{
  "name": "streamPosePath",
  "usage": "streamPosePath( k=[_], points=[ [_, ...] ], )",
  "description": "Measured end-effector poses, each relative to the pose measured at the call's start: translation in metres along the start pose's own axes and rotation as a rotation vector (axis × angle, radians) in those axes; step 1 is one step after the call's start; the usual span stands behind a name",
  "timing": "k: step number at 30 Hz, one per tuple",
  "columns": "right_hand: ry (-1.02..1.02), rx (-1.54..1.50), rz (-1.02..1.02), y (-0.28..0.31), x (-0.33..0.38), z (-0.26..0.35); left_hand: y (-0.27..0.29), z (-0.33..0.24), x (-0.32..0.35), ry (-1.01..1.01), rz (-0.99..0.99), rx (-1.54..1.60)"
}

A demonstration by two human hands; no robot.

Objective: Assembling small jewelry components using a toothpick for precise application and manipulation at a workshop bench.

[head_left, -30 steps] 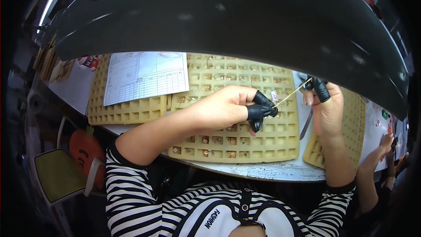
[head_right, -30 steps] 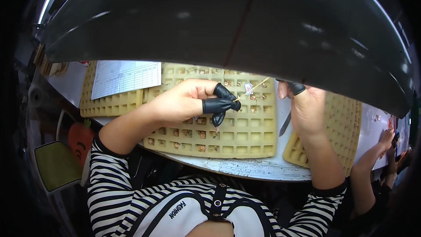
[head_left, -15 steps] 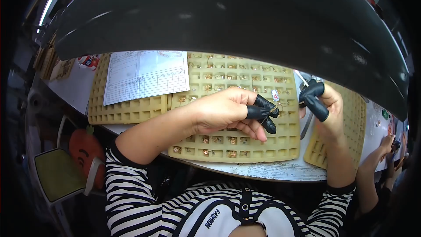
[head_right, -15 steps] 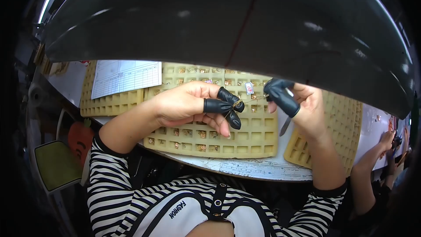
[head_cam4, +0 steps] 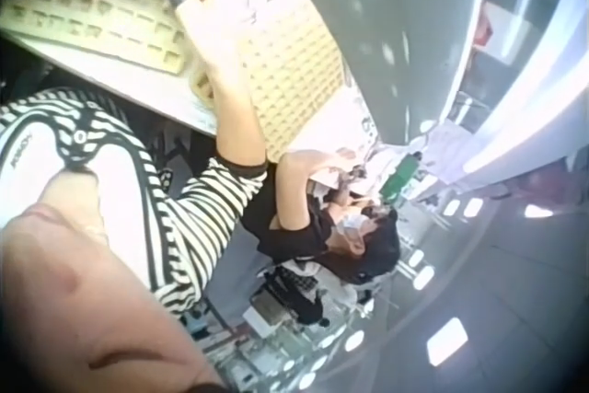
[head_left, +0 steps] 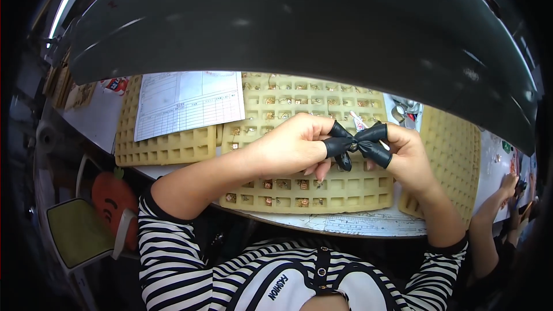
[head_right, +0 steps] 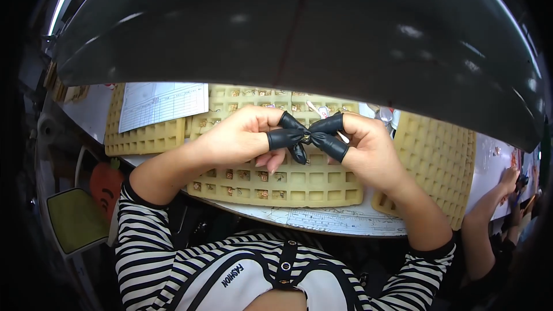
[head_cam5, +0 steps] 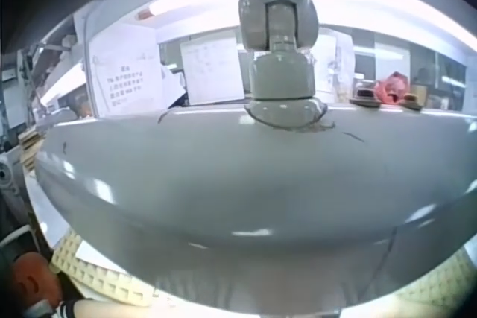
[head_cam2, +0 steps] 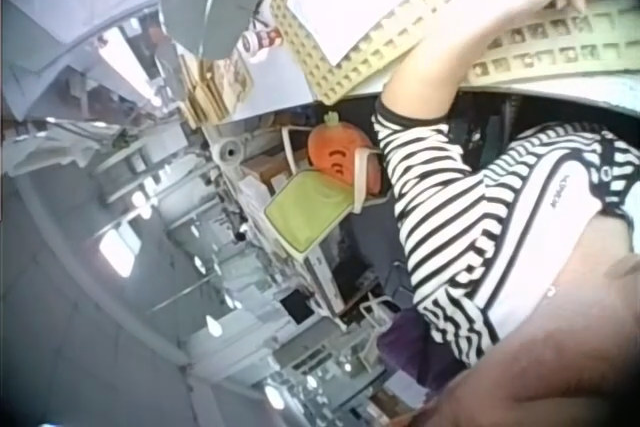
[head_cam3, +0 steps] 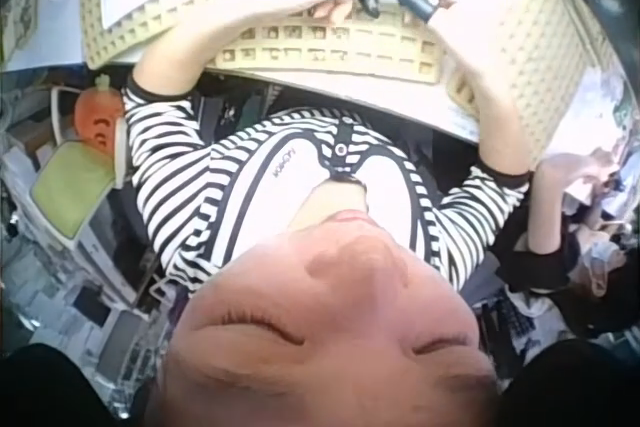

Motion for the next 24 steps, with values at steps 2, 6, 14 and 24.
streamPosePath(
  k=[2, 6, 14, 24],
  points=[
    [0.051, 0.091, 0.005, 0.001, 0.0, 0.004, 0.0, -0.003, 0.001, 0.02, -0.057, 0.029],
    [0.112, 0.124, -0.001, 0.001, 0.0, 0.006, 0.001, -0.011, 0.004, -0.057, -0.098, -0.007],
    [0.013, -0.049, -0.045, 0.004, 0.003, 0.008, 0.008, -0.01, 0.003, -0.096, -0.229, -0.041],
    [0.053, 0.033, -0.02, 0.003, 0.002, 0.011, 0.0, 0.006, -0.005, -0.061, 0.03, 0.437]
  ],
)
Point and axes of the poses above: each hand's wrist, its own x-axis away from the middle knuckle, its own y-axis out of the back of the hand, z = x × y, the point moved 6 cm from there along -x, towards the middle knuckle, and after that the axes turned 15 degrees about -x, right-handed, at the moved point
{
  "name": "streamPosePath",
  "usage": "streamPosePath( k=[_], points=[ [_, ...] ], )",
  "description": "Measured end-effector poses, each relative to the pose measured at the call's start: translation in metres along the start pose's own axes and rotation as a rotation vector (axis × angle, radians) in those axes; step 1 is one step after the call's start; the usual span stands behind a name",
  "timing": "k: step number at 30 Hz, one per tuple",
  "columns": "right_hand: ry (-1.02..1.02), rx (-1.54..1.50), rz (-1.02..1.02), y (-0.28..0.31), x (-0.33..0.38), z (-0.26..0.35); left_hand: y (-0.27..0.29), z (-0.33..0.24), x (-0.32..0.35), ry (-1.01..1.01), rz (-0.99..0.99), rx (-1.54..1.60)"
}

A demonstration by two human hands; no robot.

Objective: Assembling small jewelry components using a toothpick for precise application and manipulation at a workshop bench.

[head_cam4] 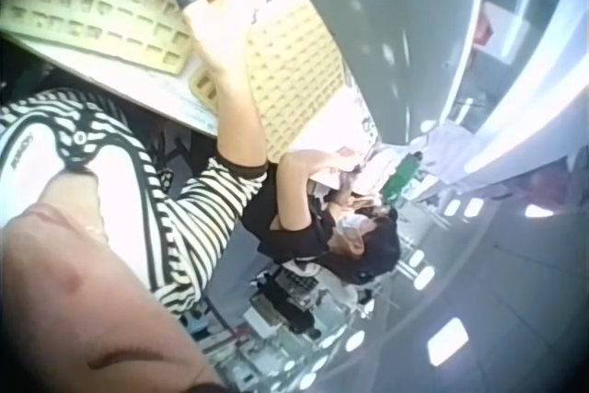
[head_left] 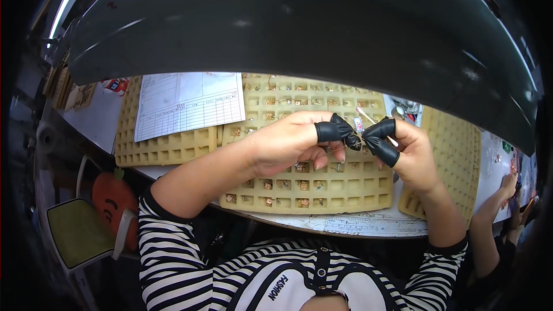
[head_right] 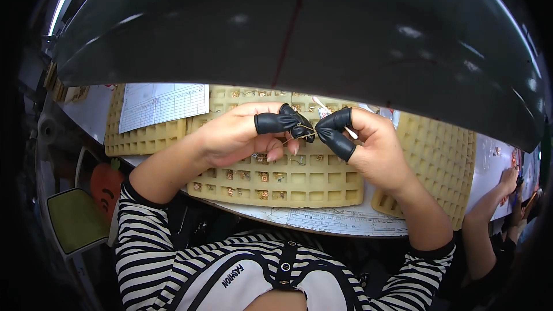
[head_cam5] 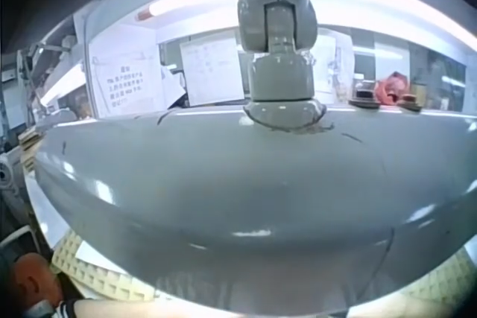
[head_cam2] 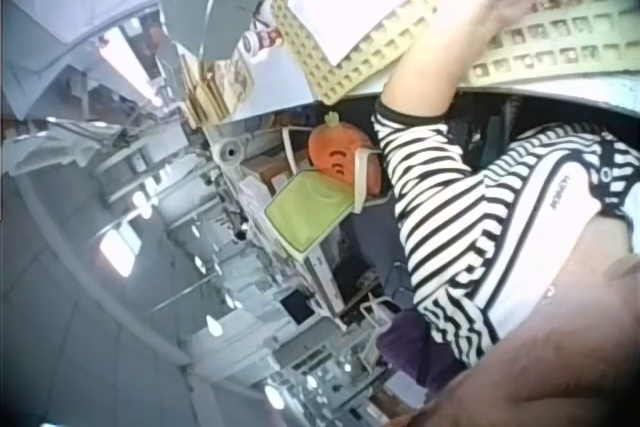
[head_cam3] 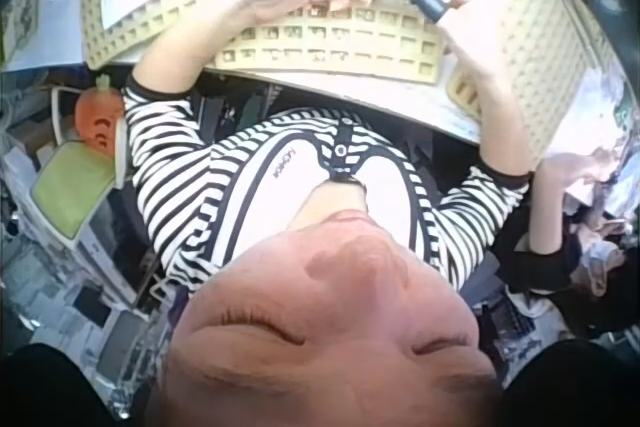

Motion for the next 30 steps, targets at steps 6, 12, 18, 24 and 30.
streamPosePath(
  k=[6, 12, 18, 24, 30],
  points=[
    [0.035, 0.048, 0.051, -0.003, 0.002, 0.005, -0.003, -0.002, 0.001, -0.008, 0.079, 0.009],
    [0.108, 0.161, 0.105, -0.009, 0.002, 0.008, -0.002, -0.014, 0.002, -0.273, -0.143, -0.449],
    [0.122, 0.115, 0.092, -0.006, 0.005, 0.01, 0.007, -0.021, 0.006, -0.387, -0.442, -0.734],
    [-0.039, -0.137, -0.032, 0.002, 0.008, 0.012, 0.012, -0.018, 0.005, -0.259, -0.371, -0.593],
    [0.096, -0.232, -0.022, 0.012, 0.005, 0.006, 0.005, -0.019, 0.004, -0.199, -0.301, -0.546]
  ],
)
Point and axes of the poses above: each hand's wrist, its own x-axis away from the middle knuckle, its own y-axis out of the back of the hand, z = x × y, the point moved 6 cm from there along -x, towards the middle knuckle, and after that the axes turned 15 degrees about -x, right-handed, at the moved point
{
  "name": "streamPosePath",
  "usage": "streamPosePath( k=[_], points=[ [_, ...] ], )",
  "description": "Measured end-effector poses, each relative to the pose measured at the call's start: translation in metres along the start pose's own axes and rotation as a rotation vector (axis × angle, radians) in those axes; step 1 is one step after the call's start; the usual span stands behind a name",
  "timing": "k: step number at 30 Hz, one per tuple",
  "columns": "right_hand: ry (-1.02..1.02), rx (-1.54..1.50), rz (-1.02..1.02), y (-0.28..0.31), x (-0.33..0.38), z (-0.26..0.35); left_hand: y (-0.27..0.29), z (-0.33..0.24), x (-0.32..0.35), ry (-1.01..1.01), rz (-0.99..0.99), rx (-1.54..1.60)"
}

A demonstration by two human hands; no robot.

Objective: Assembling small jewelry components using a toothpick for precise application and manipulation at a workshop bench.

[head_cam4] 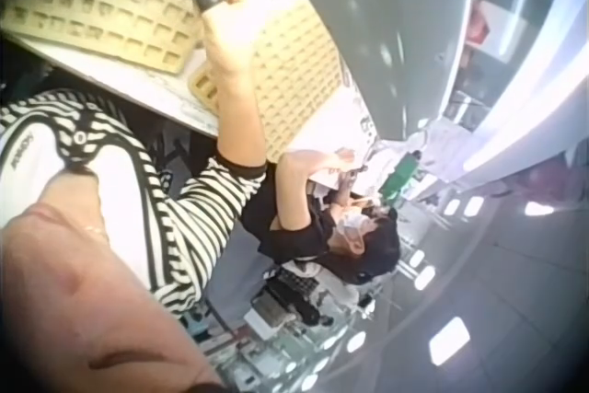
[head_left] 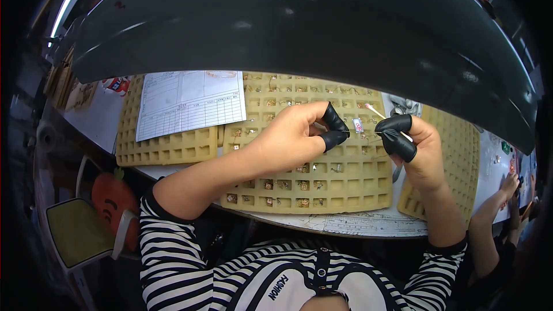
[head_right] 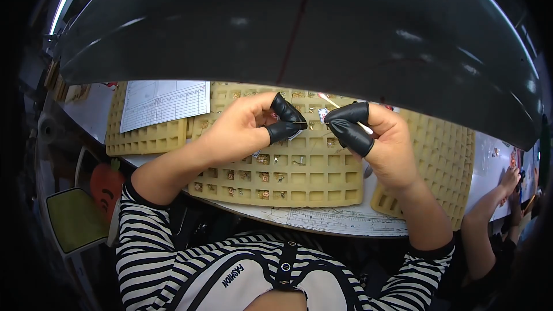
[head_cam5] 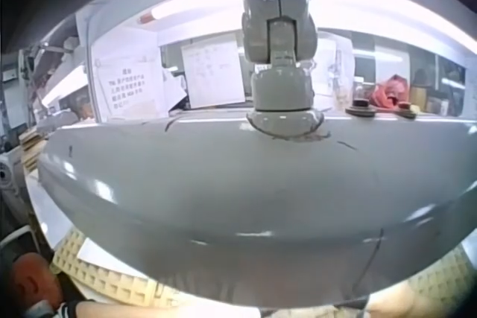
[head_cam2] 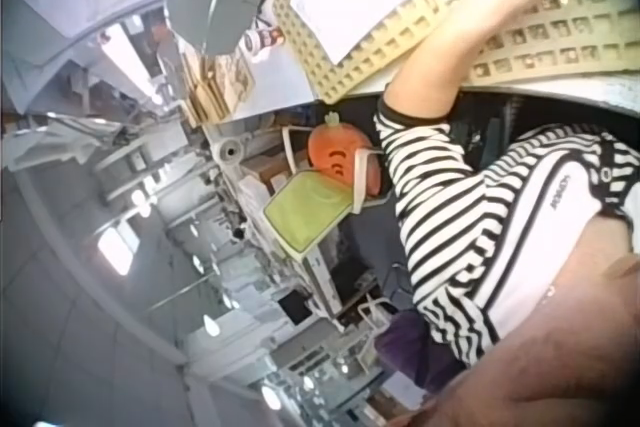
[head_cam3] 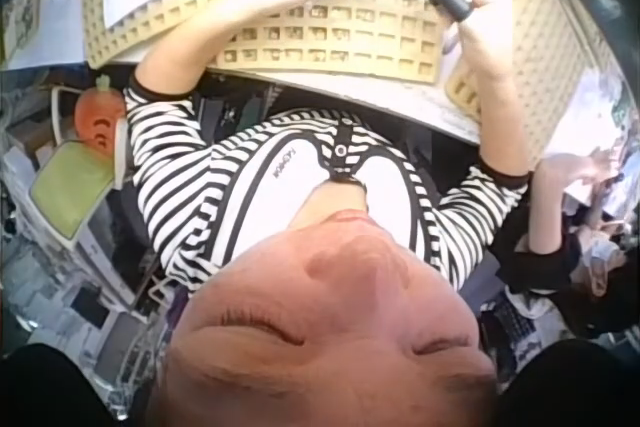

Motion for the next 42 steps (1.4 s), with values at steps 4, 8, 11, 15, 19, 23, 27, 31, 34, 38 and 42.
streamPosePath(
  k=[4, 8, 11, 15, 19, 23, 27, 31, 34, 38, 42],
  points=[
    [0.069, -0.173, -0.019, -0.002, -0.002, 0.001, -0.009, -0.003, -0.002, -0.048, 0.086, 0.08],
    [0.108, -0.266, 0.032, -0.003, -0.001, 0.003, -0.021, -0.009, 0.004, -0.089, 0.349, 0.088],
    [0.123, -0.296, 0.018, -0.001, 0.0, 0.003, -0.027, -0.011, 0.008, -0.109, 0.417, 0.243],
    [0.178, -0.303, -0.072, 0.012, -0.003, 0.004, -0.025, -0.006, 0.009, -0.038, 0.464, 0.301],
    [0.238, -0.243, -0.159, 0.023, -0.006, 0.004, -0.016, -0.009, 0.004, -0.054, 0.379, 0.509],
    [0.213, 0.186, -0.107, 0.001, -0.003, 0.006, -0.011, 0.003, 0.002, 0.179, 0.294, 0.713],
    [0.56, 0.891, 0.069, -0.029, 0.004, 0.019, -0.01, 0.008, 0.001, 0.175, 0.309, 0.816],
    [0.849, 1.162, 0.192, -0.044, 0.01, 0.018, -0.014, 0.006, 0.001, 0.194, 0.353, 0.828],
    [0.639, 1.012, 0.108, -0.04, 0.006, 0.014, -0.017, 0.003, 0.005, 0.205, 0.404, 0.729],
    [0.581, 0.843, 0.106, -0.033, 0.004, 0.014, -0.02, 0.002, 0.008, 0.198, 0.411, 0.739],
    [0.895, 1.017, 0.281, -0.051, 0.016, 0.022, -0.013, 0.002, 0.003, 0.127, 0.303, 0.844]
  ],
)
Point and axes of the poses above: each hand's wrist, its own x-axis away from the middle knuckle, its own y-axis out of the back of the hand, z = x × y, the point moved 6 cm from there along -x, towards the middle knuckle, and after that the axes turned 15 degrees about -x, right-handed, at the moved point
